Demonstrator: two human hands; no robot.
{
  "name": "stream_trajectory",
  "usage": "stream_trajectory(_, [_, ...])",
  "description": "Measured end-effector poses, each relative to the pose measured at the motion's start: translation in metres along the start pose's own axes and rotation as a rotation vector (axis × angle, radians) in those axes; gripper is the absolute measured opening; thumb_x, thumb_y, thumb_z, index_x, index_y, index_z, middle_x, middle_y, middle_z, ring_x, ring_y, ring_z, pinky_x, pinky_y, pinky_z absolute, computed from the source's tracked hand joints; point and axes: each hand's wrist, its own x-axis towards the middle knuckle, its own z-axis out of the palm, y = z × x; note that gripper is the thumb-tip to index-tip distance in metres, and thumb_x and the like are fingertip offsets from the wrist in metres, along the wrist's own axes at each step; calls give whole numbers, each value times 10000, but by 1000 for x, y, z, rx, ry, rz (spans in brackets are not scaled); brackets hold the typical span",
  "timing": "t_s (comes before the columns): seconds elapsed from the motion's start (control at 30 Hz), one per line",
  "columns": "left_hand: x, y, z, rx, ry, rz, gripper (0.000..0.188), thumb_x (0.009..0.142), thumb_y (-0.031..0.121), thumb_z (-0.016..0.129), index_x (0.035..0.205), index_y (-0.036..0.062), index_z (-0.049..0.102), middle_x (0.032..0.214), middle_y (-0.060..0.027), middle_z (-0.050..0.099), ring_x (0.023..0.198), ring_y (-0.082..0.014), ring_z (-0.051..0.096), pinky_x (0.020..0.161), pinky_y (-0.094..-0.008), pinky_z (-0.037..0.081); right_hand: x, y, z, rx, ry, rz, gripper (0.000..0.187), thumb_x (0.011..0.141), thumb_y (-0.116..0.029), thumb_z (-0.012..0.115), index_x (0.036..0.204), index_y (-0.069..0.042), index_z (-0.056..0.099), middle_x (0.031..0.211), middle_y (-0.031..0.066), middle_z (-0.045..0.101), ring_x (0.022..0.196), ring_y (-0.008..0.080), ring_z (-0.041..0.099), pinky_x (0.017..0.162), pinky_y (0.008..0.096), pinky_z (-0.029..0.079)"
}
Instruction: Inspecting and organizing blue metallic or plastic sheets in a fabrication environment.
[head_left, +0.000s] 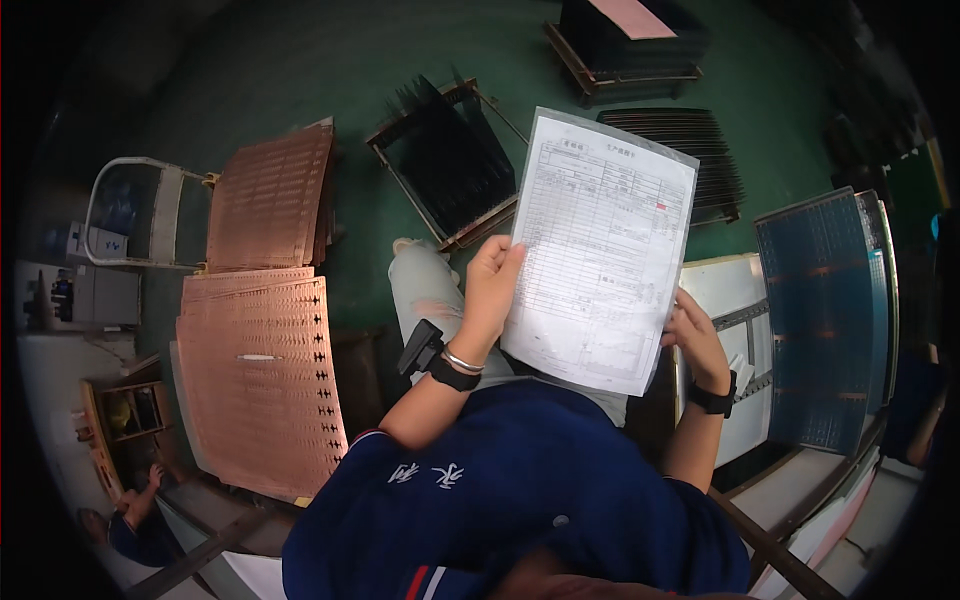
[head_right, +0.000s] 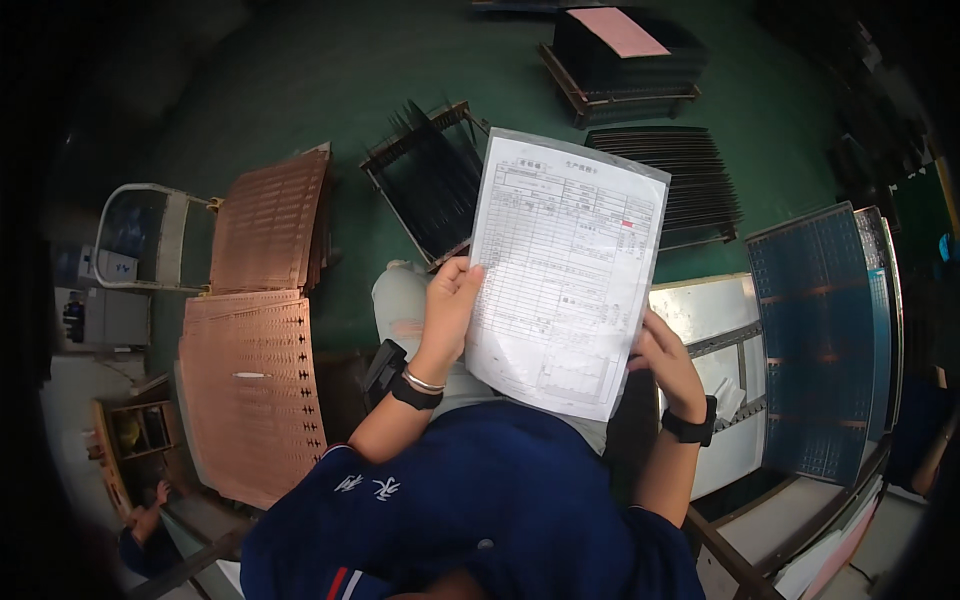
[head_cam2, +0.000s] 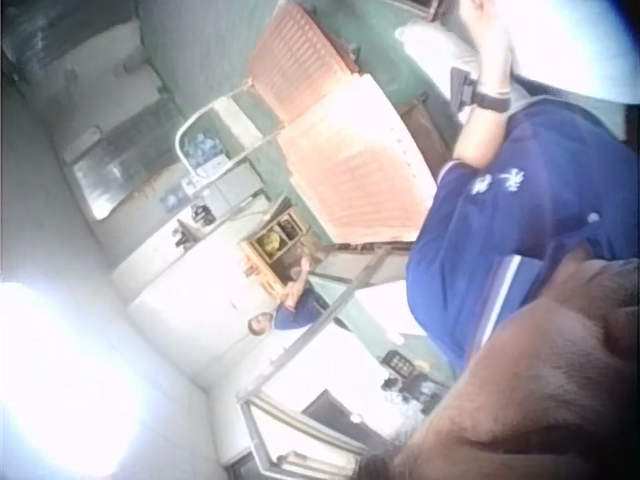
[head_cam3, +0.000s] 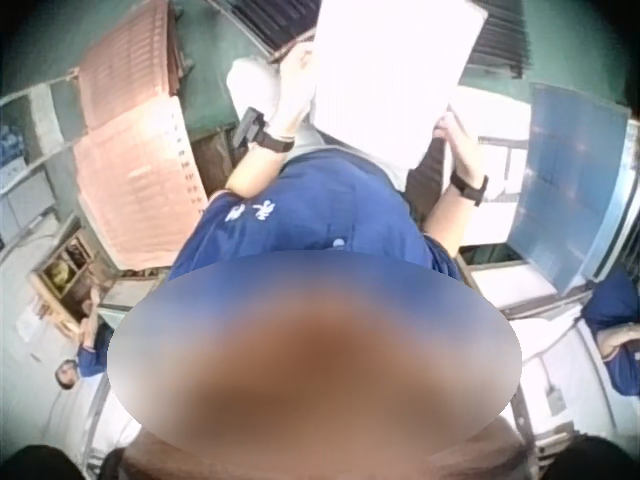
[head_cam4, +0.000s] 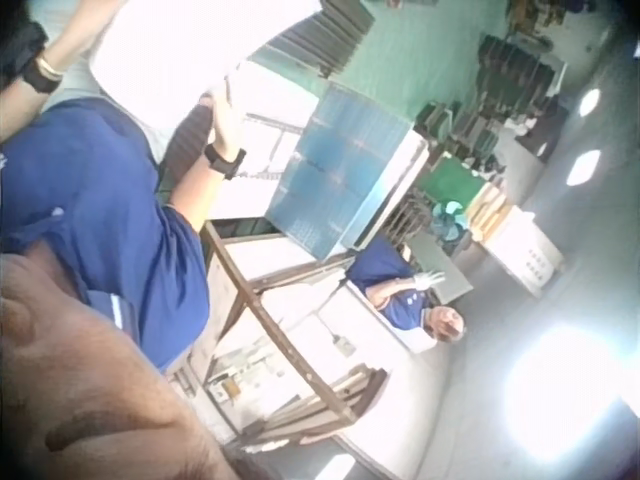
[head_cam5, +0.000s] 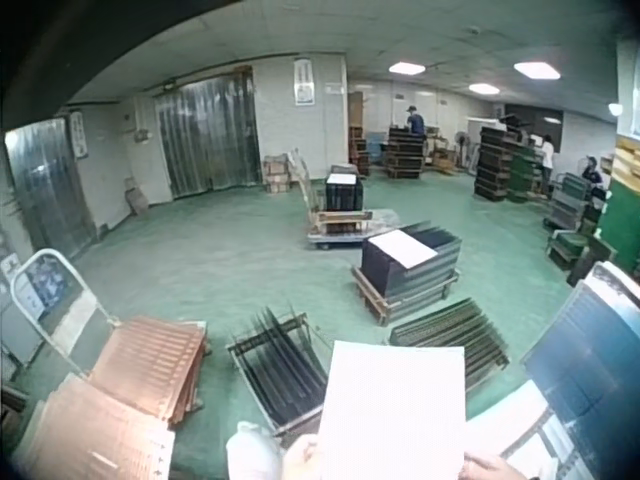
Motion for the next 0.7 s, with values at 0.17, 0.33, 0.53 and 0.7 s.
stream_trajectory(0.17, [-11, -12, 10, 18, -126, -55, 155, 940, 85, 489, 1041, -25, 531, 888, -59, 646, 766, -56, 575, 686, -199, 456, -1, 24, 7, 17, 145, -71, 488, 915, -132, 539, 1326, 68, 369, 1192, 141, 559, 1045, 162, 552, 901, 293, 433])
stream_trajectory(0.33, [-16, -16, 10, 189, -326, -188, 336, 946, 117, 471, 1272, 37, 449, 1089, -121, 613, 836, -142, 626, 680, -243, 515, -23, 32, -26, -10, 373, -183, 407, 925, -112, 510, 1272, 84, 427, 1112, 101, 593, 977, 136, 570, 852, 262, 446])
stream_trajectory(0.53, [-24, -34, -13, 340, -323, -244, 303, 958, 172, 469, 1234, 48, 491, 1103, -94, 615, 865, -128, 613, 734, -248, 499, -112, 62, -111, -157, 651, -16, 322, 921, -84, 484, 1207, 64, 492, 1023, 73, 621, 875, 111, 574, 787, 255, 453])
stream_trajectory(0.7, [-29, -61, -32, 393, -357, -317, 285, 954, 190, 488, 1205, 57, 518, 1087, -80, 619, 860, -121, 611, 737, -243, 497, -182, 69, -147, -517, 861, 251, 283, 871, -65, 498, 1132, 21, 562, 910, 60, 647, 792, 114, 568, 726, 276, 447])
